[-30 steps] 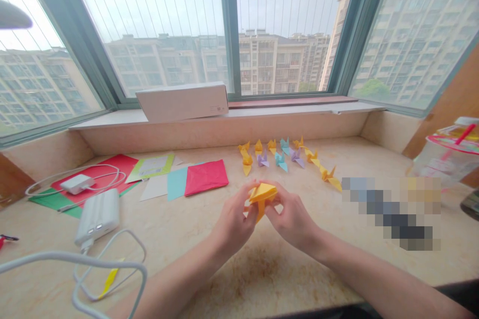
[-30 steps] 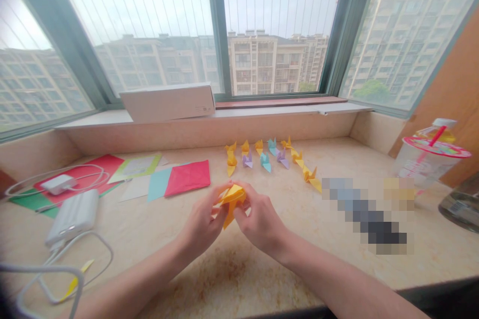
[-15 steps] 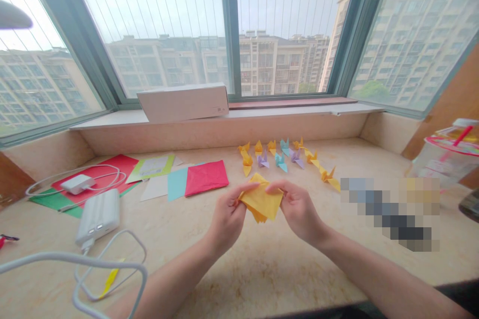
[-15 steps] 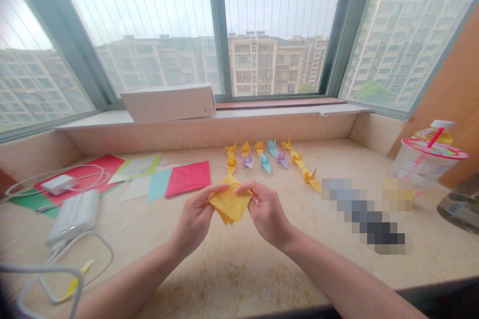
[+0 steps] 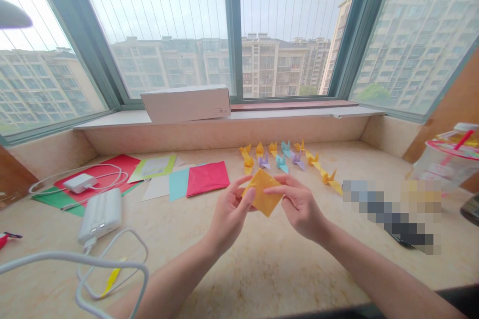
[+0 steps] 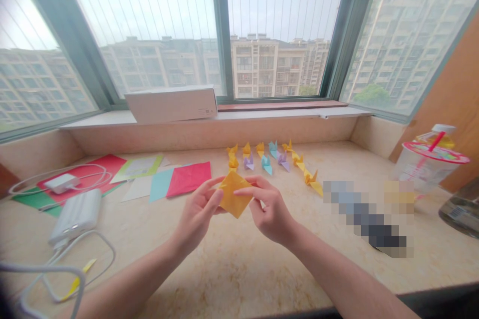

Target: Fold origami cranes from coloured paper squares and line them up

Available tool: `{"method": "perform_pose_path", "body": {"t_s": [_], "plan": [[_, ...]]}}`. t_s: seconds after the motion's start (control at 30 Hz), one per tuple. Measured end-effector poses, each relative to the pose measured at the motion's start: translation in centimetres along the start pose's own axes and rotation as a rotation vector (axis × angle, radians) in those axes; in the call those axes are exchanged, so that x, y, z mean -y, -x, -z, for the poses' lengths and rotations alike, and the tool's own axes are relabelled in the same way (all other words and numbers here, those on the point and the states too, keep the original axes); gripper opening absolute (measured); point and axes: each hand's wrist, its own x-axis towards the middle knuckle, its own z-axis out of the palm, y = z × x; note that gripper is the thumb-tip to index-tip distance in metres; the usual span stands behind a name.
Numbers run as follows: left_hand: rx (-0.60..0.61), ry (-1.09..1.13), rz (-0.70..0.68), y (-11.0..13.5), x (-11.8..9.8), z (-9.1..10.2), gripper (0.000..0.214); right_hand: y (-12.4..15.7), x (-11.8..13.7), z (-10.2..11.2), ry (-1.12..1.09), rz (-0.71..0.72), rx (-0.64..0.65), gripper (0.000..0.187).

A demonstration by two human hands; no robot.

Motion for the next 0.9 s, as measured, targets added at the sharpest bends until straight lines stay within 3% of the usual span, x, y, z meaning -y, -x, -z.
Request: {"method": "perform_pose_path", "body": {"t_s": [0.1,0.2,0.27,0.4,0.6,0.7,0.9], "plan": [[-0.012,-0.101,0.044,-0.5,0.2,-0.1,0.032,-0.1,0.0,-0.1,-0.031,-0.067,0.056,0.035],[0.016,-0.125,0.051,-0.5,0.5,0.0,0.026,-0.2,-0.5,-0.5,-0.115,-0.218,0.006,0.018],[0.054,-0.117,0.061,-0.4,0.6,0.1,0.027,-0.3,-0.7,-0.8,-0.187,-0.284,-0.041,0.017],[0.126,-0.125,0.095,-0.3,0.9,0.2,0.032,-0.3,-0.8,-1.0,-0.212,-0.281,-0.026,0.036],[0.116,-0.173,0.056,-0.4,1.2,0.2,0.029,-0.3,-0.9,-0.9,-0.156,-0.298,-0.056,0.026],[0.080,-0.136,0.051,-0.5,1.0,0.1,0.028,-0.3,-0.8,-0.8,-0.151,-0.265,-0.076,0.025],[-0.131,0.051,0.070,-1.1,0.2,0.5,0.040,0.0,-0.6,-0.9,-0.040,-0.178,-0.067,0.010]]}}
